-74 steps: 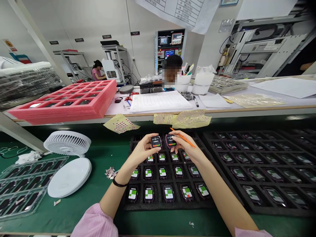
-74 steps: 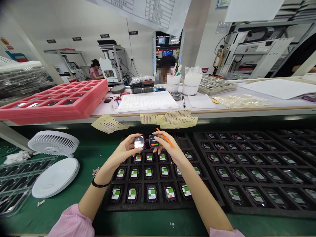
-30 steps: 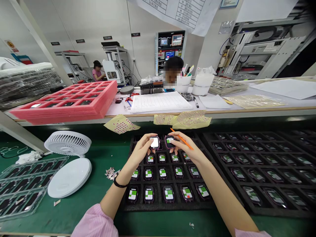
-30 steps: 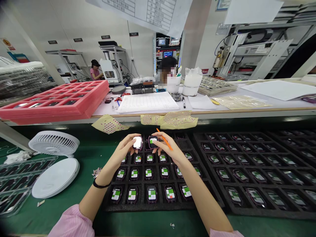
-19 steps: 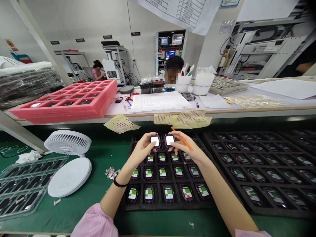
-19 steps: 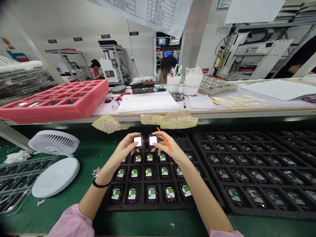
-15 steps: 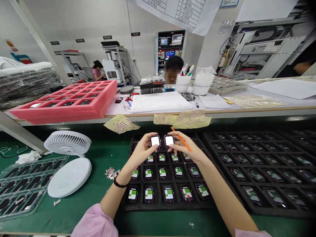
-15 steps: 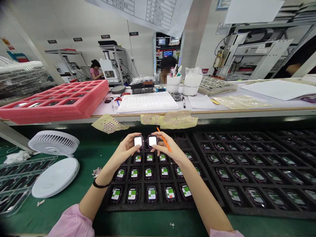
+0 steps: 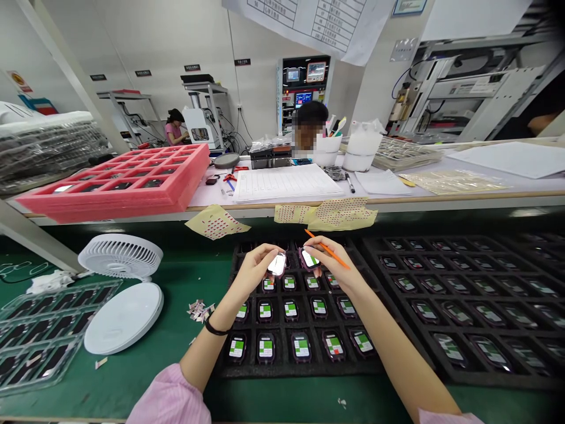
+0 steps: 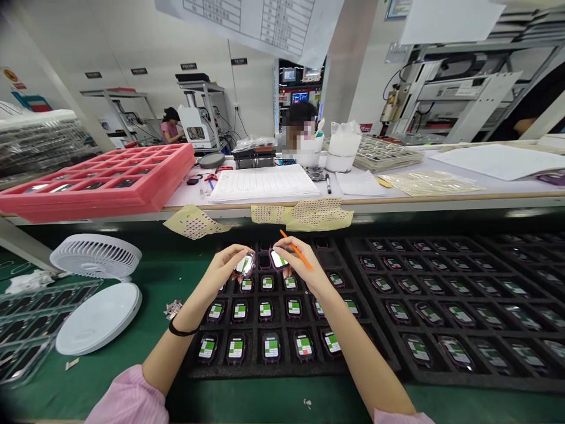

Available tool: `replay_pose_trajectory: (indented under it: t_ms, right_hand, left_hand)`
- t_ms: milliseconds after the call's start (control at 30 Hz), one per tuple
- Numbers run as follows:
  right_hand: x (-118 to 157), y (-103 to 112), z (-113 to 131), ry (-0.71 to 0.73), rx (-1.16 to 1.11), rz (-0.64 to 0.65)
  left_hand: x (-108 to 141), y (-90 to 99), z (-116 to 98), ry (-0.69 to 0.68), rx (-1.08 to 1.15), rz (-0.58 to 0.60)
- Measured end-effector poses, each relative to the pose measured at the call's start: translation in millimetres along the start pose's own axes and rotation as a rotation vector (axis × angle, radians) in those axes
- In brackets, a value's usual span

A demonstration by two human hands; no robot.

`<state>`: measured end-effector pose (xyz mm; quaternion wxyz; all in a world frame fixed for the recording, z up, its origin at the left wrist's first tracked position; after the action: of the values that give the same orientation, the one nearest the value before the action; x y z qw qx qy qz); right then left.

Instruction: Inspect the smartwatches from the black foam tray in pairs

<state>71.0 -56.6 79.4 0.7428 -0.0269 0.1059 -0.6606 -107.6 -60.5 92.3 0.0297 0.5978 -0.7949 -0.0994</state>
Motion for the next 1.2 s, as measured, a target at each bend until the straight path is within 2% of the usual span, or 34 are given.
replay_pose_trajectory:
  t_ms: [233, 567, 933, 1200]
  right_hand:
    - [-2.4, 1.0, -2.0, 0.007, 0.019, 0.013]
    - [-3.0, -1.7, -1.9, 0.003, 0.006, 0.182]
    - [-4.2, 2.6, -2.6, 0.000, 0.008, 0.002]
    - [-3.1, -3.2, -2.3, 0.007, 0.029, 0.107]
  left_hand:
    - [-0.2, -1.7, 1.4, -0.034, -0.044, 0.062]
    - [0.3, -6.3, 3.2, -0.069, 0.037, 0.165]
    - [-1.5, 0.9, 5.4, 0.022, -0.025, 0.025]
    - [-5.7, 5.3, 10.2, 0.019, -0.048, -0.051]
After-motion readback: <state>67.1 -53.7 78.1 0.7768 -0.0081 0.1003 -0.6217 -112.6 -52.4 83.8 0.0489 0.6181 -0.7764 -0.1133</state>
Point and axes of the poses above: each hand's wrist, its own x-axis away from the middle knuckle, its own y-axis out of the back of the hand, z = x × y, the point moved 6 cm from there along -x, towards the middle knuckle, and after that the axes turned 7 degrees about -x, right-handed, at the moved point
